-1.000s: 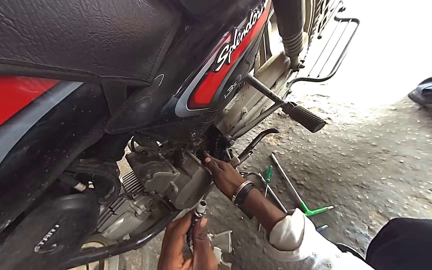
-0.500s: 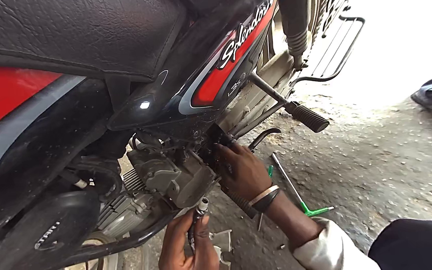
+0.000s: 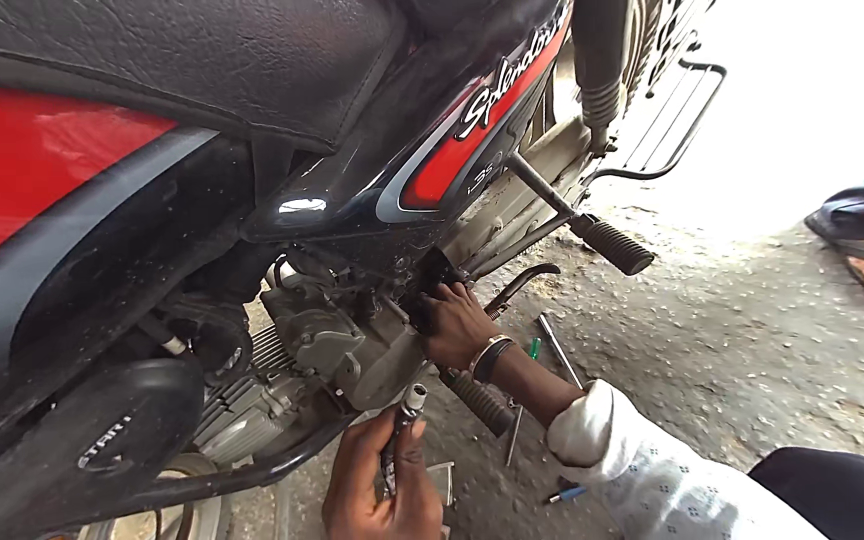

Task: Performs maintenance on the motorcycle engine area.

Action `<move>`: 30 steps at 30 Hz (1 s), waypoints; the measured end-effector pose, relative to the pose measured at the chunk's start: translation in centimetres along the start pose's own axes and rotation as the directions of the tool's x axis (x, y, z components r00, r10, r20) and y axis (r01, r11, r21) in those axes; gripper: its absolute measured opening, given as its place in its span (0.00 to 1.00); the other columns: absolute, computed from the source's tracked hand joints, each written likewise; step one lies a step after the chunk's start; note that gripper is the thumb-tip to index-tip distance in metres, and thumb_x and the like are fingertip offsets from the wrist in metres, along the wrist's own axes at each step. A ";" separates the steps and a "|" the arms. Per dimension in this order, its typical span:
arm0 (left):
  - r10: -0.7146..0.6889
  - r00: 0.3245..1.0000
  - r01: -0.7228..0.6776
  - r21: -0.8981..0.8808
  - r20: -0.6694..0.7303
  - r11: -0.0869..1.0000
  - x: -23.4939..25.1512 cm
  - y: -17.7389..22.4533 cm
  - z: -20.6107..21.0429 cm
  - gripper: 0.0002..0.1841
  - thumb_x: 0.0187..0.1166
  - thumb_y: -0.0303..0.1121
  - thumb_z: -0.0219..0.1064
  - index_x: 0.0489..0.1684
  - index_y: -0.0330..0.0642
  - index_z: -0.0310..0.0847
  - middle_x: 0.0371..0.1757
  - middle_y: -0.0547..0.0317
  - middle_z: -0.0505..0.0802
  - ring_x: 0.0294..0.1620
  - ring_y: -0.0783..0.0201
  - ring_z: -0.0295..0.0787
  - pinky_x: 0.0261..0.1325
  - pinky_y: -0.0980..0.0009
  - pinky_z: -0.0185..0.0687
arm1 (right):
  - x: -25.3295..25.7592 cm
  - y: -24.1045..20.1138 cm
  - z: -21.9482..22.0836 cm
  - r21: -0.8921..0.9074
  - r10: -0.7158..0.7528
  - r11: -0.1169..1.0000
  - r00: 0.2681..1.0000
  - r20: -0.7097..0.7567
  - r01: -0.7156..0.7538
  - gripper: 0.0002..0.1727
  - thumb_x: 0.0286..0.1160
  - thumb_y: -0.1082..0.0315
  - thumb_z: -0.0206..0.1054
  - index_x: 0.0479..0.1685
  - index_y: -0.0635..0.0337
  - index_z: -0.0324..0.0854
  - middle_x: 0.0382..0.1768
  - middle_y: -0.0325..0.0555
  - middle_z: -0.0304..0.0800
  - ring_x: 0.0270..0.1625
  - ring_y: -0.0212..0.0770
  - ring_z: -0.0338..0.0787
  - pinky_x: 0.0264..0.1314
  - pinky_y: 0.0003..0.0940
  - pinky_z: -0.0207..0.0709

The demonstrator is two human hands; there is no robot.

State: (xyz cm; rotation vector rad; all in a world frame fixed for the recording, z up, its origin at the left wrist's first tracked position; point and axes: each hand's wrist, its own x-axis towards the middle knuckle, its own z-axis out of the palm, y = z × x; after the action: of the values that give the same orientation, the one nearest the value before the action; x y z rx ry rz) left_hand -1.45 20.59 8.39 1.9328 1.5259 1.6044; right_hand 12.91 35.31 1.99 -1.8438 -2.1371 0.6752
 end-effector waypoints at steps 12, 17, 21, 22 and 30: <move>0.020 1.000 -0.020 -0.021 -0.020 1.000 0.0 0.4 0.4 0.11 0.76 0.33 0.73 0.40 0.30 0.90 0.36 0.61 0.90 0.38 0.81 0.87 0.45 0.87 0.85 | 1.0 1.1 -0.6 0.406 0.078 0.908 0.993 0.092 -0.108 0.43 0.66 0.60 0.71 0.88 0.60 0.66 0.80 0.65 0.71 0.82 0.66 0.69 0.79 0.68 0.64; 0.032 0.999 -0.033 -0.034 -0.033 0.999 0.0 0.4 0.0 0.11 0.78 0.35 0.73 0.39 0.33 0.90 0.36 0.63 0.90 0.39 0.81 0.87 0.45 0.87 0.86 | -2.8 1.1 -0.6 0.579 0.110 0.815 0.987 -0.118 -0.022 0.28 0.71 0.66 0.68 0.75 0.59 0.82 0.60 0.58 0.87 0.63 0.54 0.87 0.66 0.57 0.79; 0.024 0.999 -0.024 -0.004 -0.040 1.000 0.0 0.3 0.1 0.11 0.76 0.34 0.73 0.38 0.31 0.90 0.35 0.61 0.90 0.38 0.82 0.87 0.45 0.88 0.85 | -3.5 -0.1 0.3 0.470 -0.012 0.881 0.993 0.119 -0.045 0.22 0.81 0.73 0.60 0.73 0.61 0.82 0.63 0.59 0.88 0.64 0.55 0.88 0.69 0.57 0.79; 0.023 0.999 -0.023 0.000 -0.038 1.000 0.1 0.3 0.2 0.11 0.76 0.34 0.73 0.38 0.30 0.90 0.35 0.61 0.90 0.38 0.82 0.87 0.45 0.88 0.85 | -3.0 -0.4 0.4 0.404 -0.044 0.914 0.976 0.212 -0.046 0.29 0.79 0.75 0.61 0.83 0.60 0.72 0.71 0.61 0.81 0.71 0.57 0.84 0.74 0.55 0.76; 0.003 1.000 -0.003 -0.008 -0.005 1.000 0.2 -0.4 0.0 0.12 0.78 0.33 0.71 0.40 0.30 0.89 0.37 0.61 0.90 0.40 0.82 0.87 0.48 0.87 0.85 | -0.7 -0.3 1.1 0.338 -0.046 0.940 0.970 0.240 -0.039 0.47 0.73 0.75 0.70 0.96 0.53 0.51 0.78 0.61 0.75 0.76 0.58 0.81 0.78 0.55 0.75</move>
State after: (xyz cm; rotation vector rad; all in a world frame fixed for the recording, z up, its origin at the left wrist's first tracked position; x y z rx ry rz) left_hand -1.72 20.91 8.29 1.9297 1.5172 1.6150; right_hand 12.27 34.44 1.25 -1.6393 -1.9986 1.2435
